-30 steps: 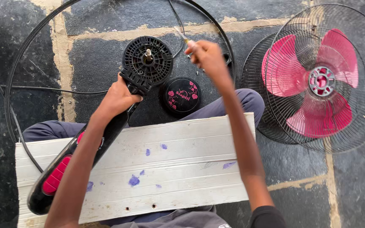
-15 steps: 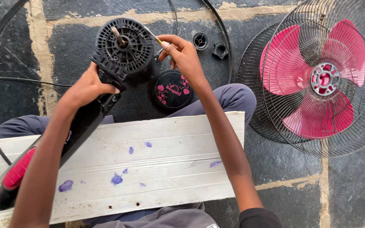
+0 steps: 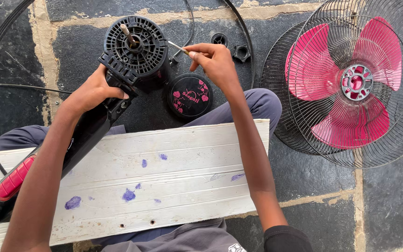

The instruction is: The person disassembles a standing fan motor using a yellow screwdriver. They remove screws from the motor housing, separate the casing, and manipulate internal components while seated on the floor.

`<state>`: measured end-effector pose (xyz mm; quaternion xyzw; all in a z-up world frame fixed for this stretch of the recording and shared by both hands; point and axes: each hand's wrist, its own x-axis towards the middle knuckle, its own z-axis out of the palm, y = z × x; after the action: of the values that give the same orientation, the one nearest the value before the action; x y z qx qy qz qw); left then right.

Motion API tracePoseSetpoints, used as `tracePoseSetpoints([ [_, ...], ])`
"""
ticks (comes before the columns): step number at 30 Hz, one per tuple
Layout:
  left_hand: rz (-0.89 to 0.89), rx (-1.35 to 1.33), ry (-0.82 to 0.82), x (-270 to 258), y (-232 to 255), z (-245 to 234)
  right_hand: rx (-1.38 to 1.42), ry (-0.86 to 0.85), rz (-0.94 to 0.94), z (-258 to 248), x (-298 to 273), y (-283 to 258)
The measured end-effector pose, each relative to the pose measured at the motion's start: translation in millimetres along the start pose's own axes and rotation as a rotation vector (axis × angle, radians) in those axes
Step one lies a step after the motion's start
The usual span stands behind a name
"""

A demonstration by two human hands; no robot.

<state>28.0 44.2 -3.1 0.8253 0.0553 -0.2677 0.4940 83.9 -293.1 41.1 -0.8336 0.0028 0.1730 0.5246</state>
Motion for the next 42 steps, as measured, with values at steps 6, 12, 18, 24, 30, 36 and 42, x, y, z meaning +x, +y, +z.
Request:
tracePoseSetpoints([
  [6,-0.018,0.025,0.016,-2.7,4.8,1.8,-0.004,-0.062,-0.039,-5.5,-0.9,0.1],
  [12,0.015,0.024,0.014,-3.2,4.5,1.4,-0.002,-0.053,-0.052,-5.6,5.1,7.1],
  [18,0.010,0.082,0.037,1.4,-3.5,3.4,0.397,-0.100,0.012,23.2,25.0,7.8],
  [24,0.067,0.184,0.103,-3.6,-3.0,20.1,0.558,-0.190,0.057,33.4,26.2,13.1],
  [30,0.036,0.234,0.173,-16.8,10.5,32.6,0.407,-0.206,0.113,29.9,24.0,21.4],
  [36,-0.109,0.393,0.187,-30.1,30.3,28.6,0.441,-0.224,0.149,31.4,32.7,26.5],
  [42,-0.050,0.427,0.130,-30.0,31.5,20.1,0.428,-0.273,0.145,30.6,36.2,37.1],
])
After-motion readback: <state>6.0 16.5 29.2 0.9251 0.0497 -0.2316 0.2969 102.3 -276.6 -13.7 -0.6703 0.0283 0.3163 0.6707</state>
